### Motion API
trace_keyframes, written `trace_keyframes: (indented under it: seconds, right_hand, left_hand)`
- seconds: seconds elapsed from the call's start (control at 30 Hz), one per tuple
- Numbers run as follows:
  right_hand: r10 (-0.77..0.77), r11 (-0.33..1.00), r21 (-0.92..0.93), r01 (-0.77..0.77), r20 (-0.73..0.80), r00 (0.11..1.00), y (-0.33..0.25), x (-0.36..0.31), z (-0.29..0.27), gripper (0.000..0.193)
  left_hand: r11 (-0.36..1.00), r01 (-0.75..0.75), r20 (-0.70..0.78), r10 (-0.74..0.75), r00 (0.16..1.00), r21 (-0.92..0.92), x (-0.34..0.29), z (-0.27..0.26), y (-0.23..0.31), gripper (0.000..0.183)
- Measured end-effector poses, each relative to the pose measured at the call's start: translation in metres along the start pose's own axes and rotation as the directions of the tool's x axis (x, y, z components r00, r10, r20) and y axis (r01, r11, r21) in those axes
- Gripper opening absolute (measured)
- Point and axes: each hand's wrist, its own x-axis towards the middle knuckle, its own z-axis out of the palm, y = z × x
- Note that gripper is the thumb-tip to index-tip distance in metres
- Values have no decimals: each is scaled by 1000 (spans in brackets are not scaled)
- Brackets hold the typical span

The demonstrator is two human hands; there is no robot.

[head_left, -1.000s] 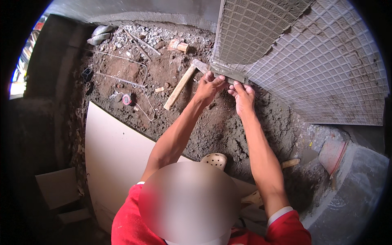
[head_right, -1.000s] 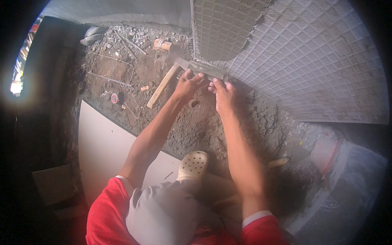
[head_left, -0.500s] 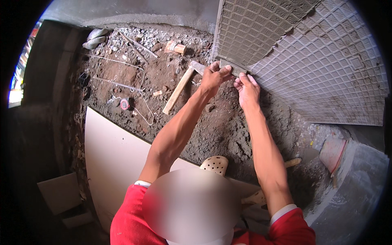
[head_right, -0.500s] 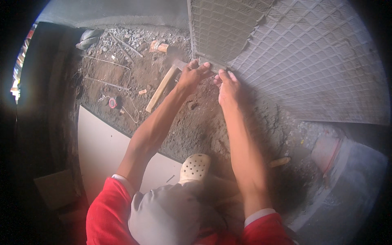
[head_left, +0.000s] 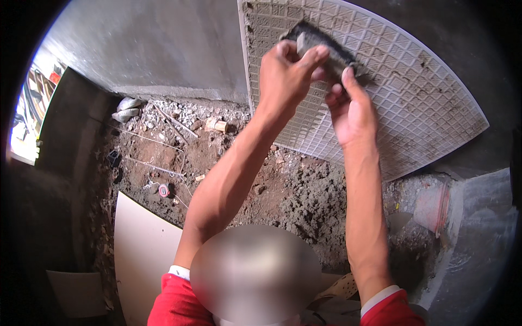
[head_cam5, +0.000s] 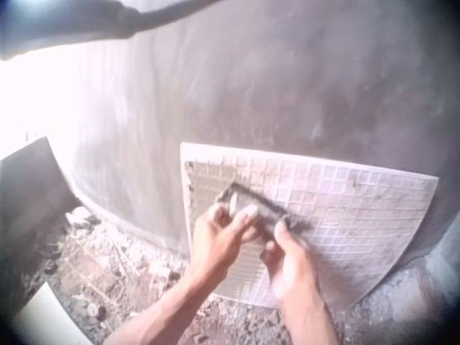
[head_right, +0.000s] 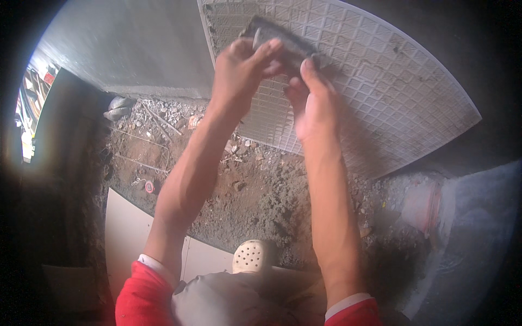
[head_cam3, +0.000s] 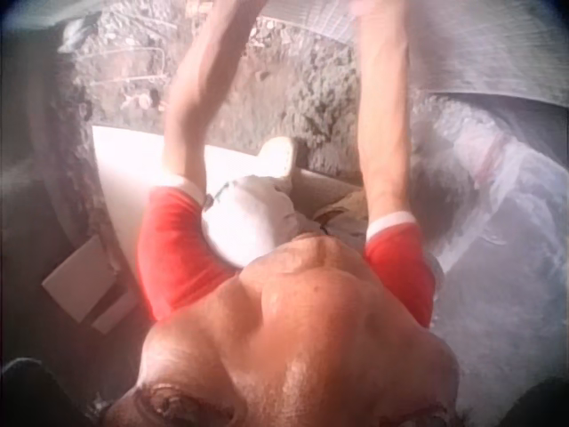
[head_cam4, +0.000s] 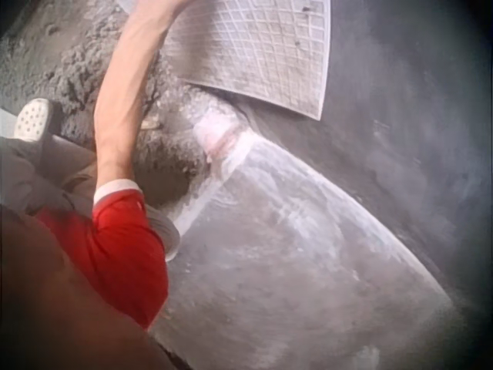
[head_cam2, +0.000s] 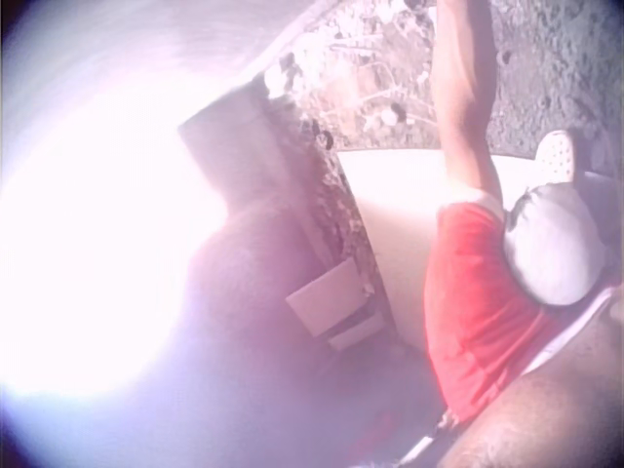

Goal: The person measures a floor area, spreads cement with a trowel, and places a large tile onto the prepared surface. The person then retrieves another tile and applies cement to its back before positioning it on the floor.

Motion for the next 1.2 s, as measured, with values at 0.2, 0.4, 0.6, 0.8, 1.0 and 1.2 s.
trace_keyframes:
  seconds: [0.2, 0.4, 0.6, 0.8, 1.0, 1.2]
  right_hand:
    - [-146, 944, 314, 98, 134, 980, -42, -6, -7, 28]
    - [-519, 527, -764, 373, 59, 853, -28, -61, -54, 39]
    - [-788, 28, -847, 531, 308, 533, 23, -54, -25, 40]
    - [-586, 546, -597, 588, 229, 777, 21, -12, 20, 34]
    - [-863, -216, -813, 541, 418, 284, 14, 12, 24, 34]
    - [-891, -259, -909, 327, 356, 283, -8, 25, 1, 33]
  left_hand:
    - [800, -318, 127, 296, 947, 509, 8, 64, 32, 35]
    - [699, -422, 282, 314, 906, 578, -45, 87, 21, 34]
    - [576, -389, 209, 355, 911, 719, -30, 34, 18, 30]
    - [520, -486, 234, 476, 848, 702, -23, 30, 25, 31]
    - [478, -482, -53, 748, 662, 734, 3, -37, 18, 20]
    - [815, -188, -253, 376, 891, 548, 5, -72, -29, 42]
